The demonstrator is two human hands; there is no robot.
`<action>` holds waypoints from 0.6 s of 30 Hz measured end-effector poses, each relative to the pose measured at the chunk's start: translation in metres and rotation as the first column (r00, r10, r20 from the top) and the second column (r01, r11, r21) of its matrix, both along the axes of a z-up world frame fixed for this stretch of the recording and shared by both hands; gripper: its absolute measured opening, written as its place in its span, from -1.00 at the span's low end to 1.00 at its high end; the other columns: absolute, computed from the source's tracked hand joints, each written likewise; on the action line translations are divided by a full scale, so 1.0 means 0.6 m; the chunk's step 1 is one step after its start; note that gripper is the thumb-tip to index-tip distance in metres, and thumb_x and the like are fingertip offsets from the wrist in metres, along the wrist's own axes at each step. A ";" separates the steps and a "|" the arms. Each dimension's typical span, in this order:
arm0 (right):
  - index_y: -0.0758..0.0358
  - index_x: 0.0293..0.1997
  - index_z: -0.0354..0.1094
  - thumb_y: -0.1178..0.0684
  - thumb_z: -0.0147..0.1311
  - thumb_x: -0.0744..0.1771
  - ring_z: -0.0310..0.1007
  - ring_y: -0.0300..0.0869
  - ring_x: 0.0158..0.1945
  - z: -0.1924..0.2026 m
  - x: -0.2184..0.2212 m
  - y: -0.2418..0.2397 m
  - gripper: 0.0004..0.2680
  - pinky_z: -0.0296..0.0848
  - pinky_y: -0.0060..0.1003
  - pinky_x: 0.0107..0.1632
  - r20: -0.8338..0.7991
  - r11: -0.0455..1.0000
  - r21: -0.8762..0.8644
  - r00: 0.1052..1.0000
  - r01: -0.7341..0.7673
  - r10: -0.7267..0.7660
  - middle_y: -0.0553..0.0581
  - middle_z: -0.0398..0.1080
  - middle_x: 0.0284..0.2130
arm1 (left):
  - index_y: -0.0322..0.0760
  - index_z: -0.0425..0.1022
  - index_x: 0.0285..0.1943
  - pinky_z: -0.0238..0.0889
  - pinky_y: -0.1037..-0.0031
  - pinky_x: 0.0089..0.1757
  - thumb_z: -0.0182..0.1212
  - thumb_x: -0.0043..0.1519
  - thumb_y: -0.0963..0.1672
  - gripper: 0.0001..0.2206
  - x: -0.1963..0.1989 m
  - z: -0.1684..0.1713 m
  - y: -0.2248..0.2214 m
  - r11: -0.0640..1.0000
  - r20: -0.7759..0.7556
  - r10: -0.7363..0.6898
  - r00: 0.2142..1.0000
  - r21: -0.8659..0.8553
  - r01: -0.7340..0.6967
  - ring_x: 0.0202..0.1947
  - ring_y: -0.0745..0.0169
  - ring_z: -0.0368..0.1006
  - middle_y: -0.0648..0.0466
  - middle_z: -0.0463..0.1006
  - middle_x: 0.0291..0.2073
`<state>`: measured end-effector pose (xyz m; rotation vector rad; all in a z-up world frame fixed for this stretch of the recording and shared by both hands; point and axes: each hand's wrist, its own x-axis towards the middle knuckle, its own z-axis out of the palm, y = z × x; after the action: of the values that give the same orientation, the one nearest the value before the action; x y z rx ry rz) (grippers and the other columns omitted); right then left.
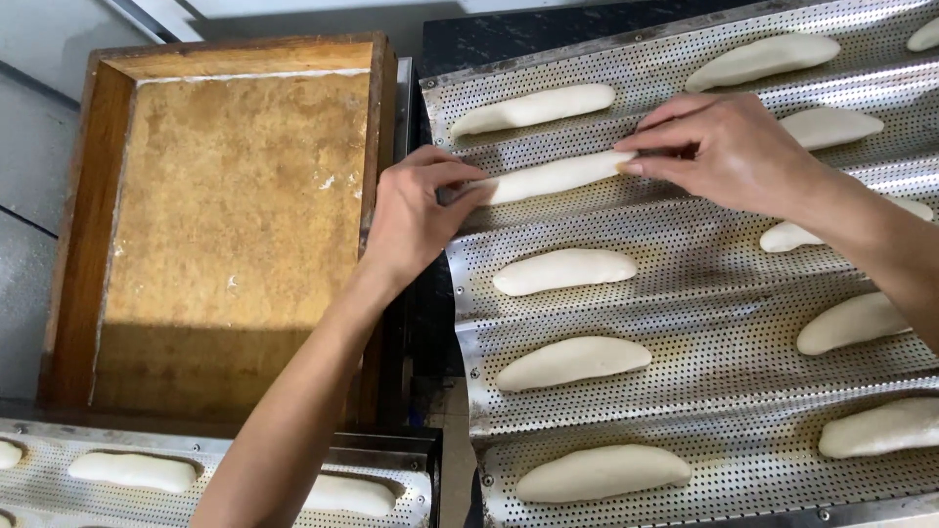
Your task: Arrange and shape bread dough pieces onto metal baking trays in a commercial bakery.
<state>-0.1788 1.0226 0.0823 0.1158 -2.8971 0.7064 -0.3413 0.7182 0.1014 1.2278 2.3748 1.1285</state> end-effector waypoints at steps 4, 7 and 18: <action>0.10 0.01 0.58 0.01 0.27 0.29 0.54 -0.21 -0.38 0.026 0.009 -0.018 -0.79 0.54 -0.33 -0.32 -0.015 1.000 -0.006 1.000 -0.008 0.008 0.10 0.58 -0.11 | -0.31 0.71 -0.06 0.55 0.44 -0.26 0.42 0.23 -0.18 -0.86 0.003 -0.025 -0.008 0.986 -0.252 -0.091 0.963 0.114 0.123 -0.29 0.22 0.61 -0.01 0.66 -0.15; 0.16 -0.02 0.56 -0.03 0.27 0.29 0.58 -0.17 -0.27 0.061 0.016 -0.060 -0.78 0.57 -0.31 -0.21 -0.024 0.996 -0.024 0.996 -0.090 0.090 0.12 0.57 -0.10 | -0.33 0.67 0.00 0.52 0.52 -0.31 0.32 0.28 -0.18 -0.84 0.019 0.001 -0.023 0.986 -0.196 -0.041 0.980 0.150 0.071 -0.27 0.23 0.62 -0.11 0.60 -0.04; 0.26 -0.08 0.53 0.03 0.23 0.28 0.62 -0.19 -0.30 0.093 0.006 -0.223 -0.81 0.61 -0.35 -0.19 0.336 0.971 -0.096 0.911 -0.218 0.238 0.10 0.54 -0.19 | -0.36 0.65 0.04 0.43 0.56 -0.40 0.20 0.36 -0.09 -0.75 0.138 0.042 -0.033 0.998 0.403 0.064 0.913 -0.018 -0.062 -0.46 0.46 0.54 -0.01 0.71 -0.40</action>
<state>-0.1755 0.8886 0.1384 0.3648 -3.2285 0.9330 -0.2583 0.6983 0.1268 0.8203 2.1107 1.2538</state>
